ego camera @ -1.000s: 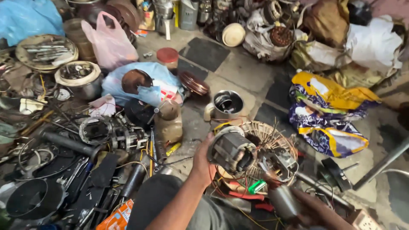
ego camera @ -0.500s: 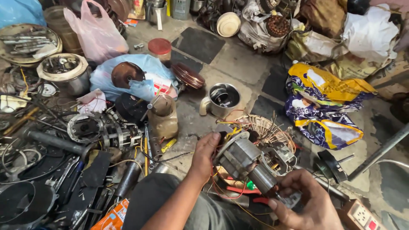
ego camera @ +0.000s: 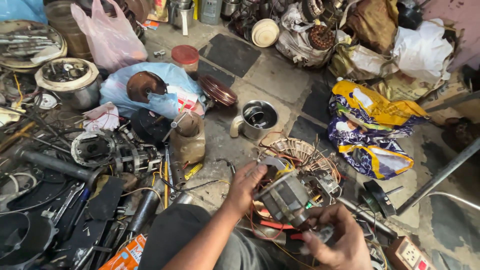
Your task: The person repairs an electric motor by fitting its rotor and housing components together by hand and tightening parts with a screwdriver.
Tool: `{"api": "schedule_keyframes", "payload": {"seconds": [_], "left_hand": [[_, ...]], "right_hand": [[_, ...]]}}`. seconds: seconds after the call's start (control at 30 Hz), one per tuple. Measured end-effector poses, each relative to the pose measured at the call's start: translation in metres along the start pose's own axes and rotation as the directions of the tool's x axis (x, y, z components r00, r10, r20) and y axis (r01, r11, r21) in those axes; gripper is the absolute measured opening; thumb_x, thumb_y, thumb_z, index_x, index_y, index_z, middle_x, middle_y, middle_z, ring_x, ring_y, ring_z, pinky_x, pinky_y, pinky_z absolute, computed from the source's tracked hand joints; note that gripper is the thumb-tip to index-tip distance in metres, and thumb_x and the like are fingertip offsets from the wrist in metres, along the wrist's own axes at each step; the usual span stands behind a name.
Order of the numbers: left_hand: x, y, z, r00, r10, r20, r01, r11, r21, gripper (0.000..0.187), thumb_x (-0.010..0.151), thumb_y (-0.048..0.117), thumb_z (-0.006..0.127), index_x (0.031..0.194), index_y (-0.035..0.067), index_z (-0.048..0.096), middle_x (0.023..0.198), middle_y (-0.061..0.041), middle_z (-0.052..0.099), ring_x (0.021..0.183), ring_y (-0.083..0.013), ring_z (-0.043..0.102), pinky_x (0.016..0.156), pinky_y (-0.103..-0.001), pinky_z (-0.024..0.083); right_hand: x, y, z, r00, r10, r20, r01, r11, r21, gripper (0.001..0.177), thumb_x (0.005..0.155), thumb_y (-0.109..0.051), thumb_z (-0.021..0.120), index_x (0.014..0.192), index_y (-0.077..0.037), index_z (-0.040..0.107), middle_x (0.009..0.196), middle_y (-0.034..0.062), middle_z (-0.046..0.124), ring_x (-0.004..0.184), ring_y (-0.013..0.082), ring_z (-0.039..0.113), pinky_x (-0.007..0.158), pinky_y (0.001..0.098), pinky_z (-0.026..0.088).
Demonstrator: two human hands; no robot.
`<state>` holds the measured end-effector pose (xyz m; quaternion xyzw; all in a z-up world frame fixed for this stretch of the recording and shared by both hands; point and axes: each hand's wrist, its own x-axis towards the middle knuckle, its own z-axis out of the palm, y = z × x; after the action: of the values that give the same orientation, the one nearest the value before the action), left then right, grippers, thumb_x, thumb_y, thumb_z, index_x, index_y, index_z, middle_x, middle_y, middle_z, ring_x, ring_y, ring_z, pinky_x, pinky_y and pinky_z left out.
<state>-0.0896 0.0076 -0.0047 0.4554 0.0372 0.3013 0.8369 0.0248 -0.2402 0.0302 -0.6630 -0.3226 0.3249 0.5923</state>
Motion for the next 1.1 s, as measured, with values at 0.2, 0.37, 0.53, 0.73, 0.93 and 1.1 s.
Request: {"api": "schedule_keyframes", "payload": {"seconds": [0.2,0.37,0.53,0.73,0.93,1.1], "left_hand": [[-0.004,0.0,0.007,0.996,-0.069,-0.055,0.07,0.997,0.016,0.04,0.1,0.034,0.062,0.118,-0.001,0.07,0.102,-0.005,0.075,0.09,-0.0107,0.069,0.082,-0.025,0.053],[-0.01,-0.011,0.001,0.987,-0.071,-0.147,0.097,0.98,0.172,0.038,0.095,0.032,0.071,0.114,-0.001,0.073,0.093,-0.005,0.07,0.08,-0.0113,0.06,0.07,-0.026,0.047],[-0.001,-0.043,-0.015,0.999,0.052,-0.01,-0.048,0.974,0.223,0.04,0.108,0.042,0.057,0.104,0.003,0.065,0.093,0.0,0.062,0.086,-0.0073,0.056,0.074,-0.023,0.046],[0.005,-0.013,-0.005,0.994,-0.089,-0.064,0.103,0.963,0.248,0.048,0.107,0.046,0.044,0.084,0.009,0.063,0.077,0.005,0.058,0.072,-0.0066,0.052,0.065,-0.025,0.043],[0.003,-0.018,-0.009,0.996,-0.084,-0.007,0.083,0.963,0.255,0.047,0.111,0.042,0.044,0.087,0.005,0.06,0.076,0.004,0.053,0.072,-0.0078,0.048,0.067,-0.028,0.041],[-0.001,-0.024,-0.009,0.998,-0.066,0.004,0.061,0.948,0.314,0.05,0.115,0.042,0.043,0.091,0.001,0.061,0.079,0.002,0.05,0.075,-0.0097,0.045,0.069,-0.03,0.04]], "right_hand": [[-0.003,0.051,-0.002,0.957,0.011,-0.289,-0.002,1.0,0.03,0.056,0.093,-0.033,0.079,0.121,0.011,0.057,0.111,0.0305,0.067,0.101,0.0315,0.066,0.091,0.0486,0.054],[-0.016,0.123,0.006,0.991,0.122,-0.054,-0.091,0.912,0.4,0.094,0.076,-0.042,0.076,0.151,-0.014,0.028,0.127,0.0262,0.062,0.099,0.0422,0.071,0.073,0.0575,0.062],[-0.018,0.115,0.006,0.952,0.305,0.007,-0.261,0.803,0.536,0.093,0.077,-0.044,0.073,0.154,-0.009,0.033,0.126,0.0291,0.062,0.102,0.0454,0.074,0.081,0.0584,0.062],[-0.009,0.079,0.042,0.952,-0.183,-0.246,0.181,0.983,-0.032,0.099,0.087,-0.035,0.08,0.16,0.001,0.024,0.141,0.0316,0.057,0.124,0.0402,0.06,0.101,0.0461,0.049],[-0.021,0.102,0.013,0.985,0.131,0.116,-0.172,0.606,0.777,0.086,0.101,-0.037,0.075,0.161,0.002,0.028,0.14,0.038,0.06,0.109,0.05,0.068,0.08,0.0515,0.058],[-0.01,0.073,0.035,0.884,-0.381,-0.269,0.321,0.916,-0.241,0.111,0.079,-0.024,0.083,0.161,0.003,0.013,0.138,0.0232,0.057,0.121,0.0284,0.062,0.097,0.0367,0.05]]}}
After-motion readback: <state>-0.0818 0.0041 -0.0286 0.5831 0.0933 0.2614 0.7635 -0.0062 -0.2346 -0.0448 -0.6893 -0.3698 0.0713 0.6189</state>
